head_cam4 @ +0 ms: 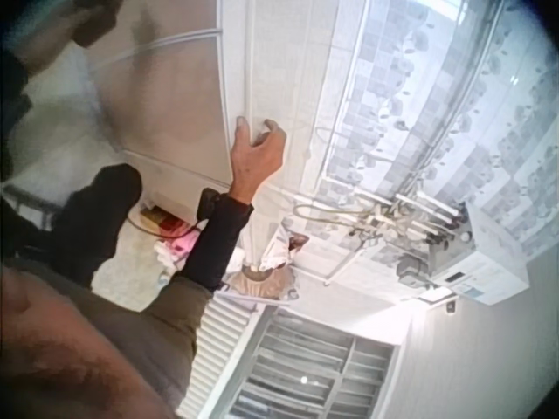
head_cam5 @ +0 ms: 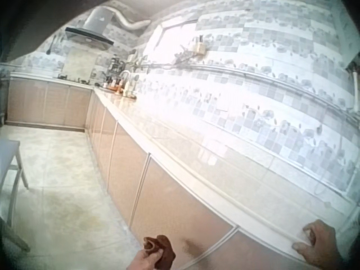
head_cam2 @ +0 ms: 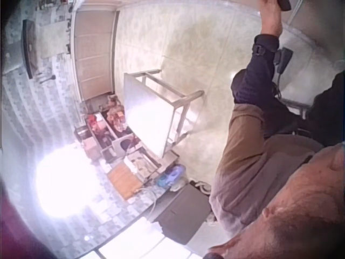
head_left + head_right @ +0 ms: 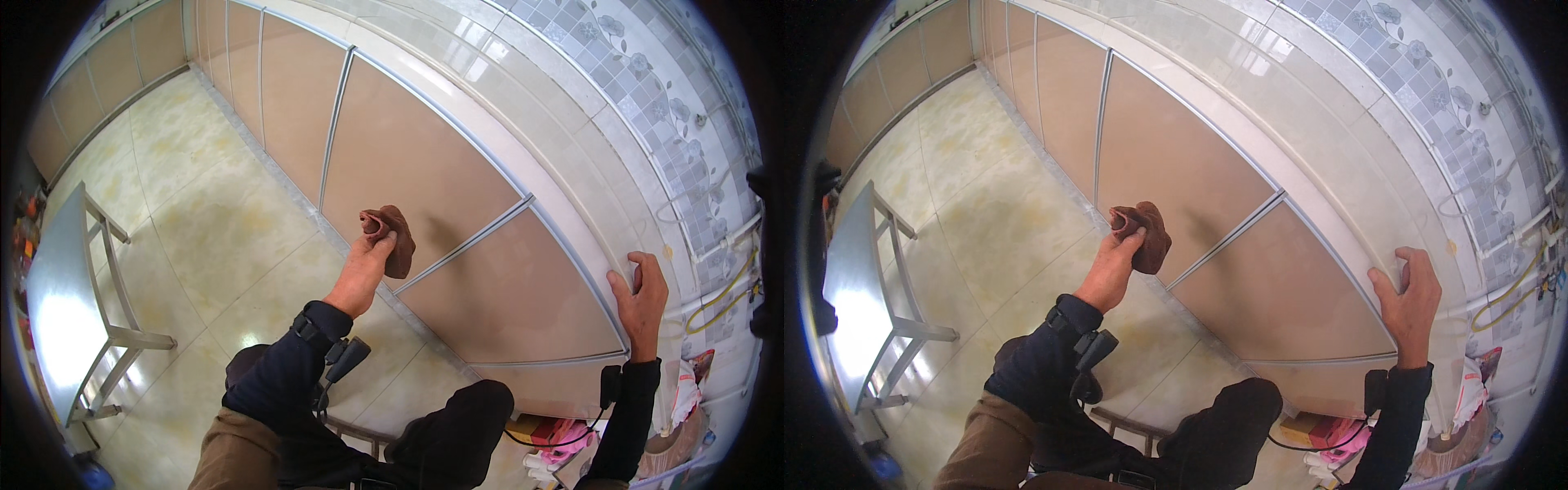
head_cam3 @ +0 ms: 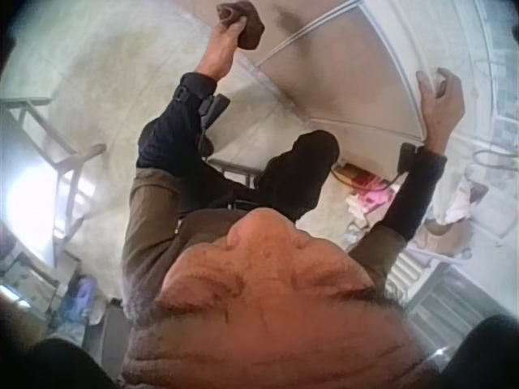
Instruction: The person wipes the front panels of a beige kitchen cabinet using a brown cloth. They move methodically across the surface, cleaning each panel in sequence.
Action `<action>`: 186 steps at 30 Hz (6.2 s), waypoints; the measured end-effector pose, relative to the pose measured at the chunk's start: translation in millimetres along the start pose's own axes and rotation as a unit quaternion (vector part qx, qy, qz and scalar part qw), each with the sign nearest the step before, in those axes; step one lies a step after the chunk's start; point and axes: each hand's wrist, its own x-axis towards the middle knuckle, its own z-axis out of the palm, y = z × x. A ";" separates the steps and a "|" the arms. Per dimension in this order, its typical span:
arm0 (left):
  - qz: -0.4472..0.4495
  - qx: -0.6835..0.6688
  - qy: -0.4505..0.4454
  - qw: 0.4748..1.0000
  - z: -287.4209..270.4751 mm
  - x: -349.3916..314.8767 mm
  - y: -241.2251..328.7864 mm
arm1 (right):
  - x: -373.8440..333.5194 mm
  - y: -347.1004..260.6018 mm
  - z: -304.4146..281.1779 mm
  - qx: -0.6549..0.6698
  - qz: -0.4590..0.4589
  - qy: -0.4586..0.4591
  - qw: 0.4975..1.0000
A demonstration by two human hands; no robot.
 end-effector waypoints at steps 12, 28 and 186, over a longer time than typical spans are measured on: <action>0.009 0.004 0.011 1.000 -45.7 -20.4 30.5 | -3.5 2.9 4.8 -0.002 -0.029 0.031 0.999; 0.054 -0.035 0.047 0.997 -43.1 20.0 22.9 | -175.7 -117.1 177.7 0.310 0.090 -0.161 0.933; 0.159 0.162 0.123 0.966 31.0 95.3 -87.8 | -151.9 -85.9 258.8 0.376 0.060 -0.227 0.896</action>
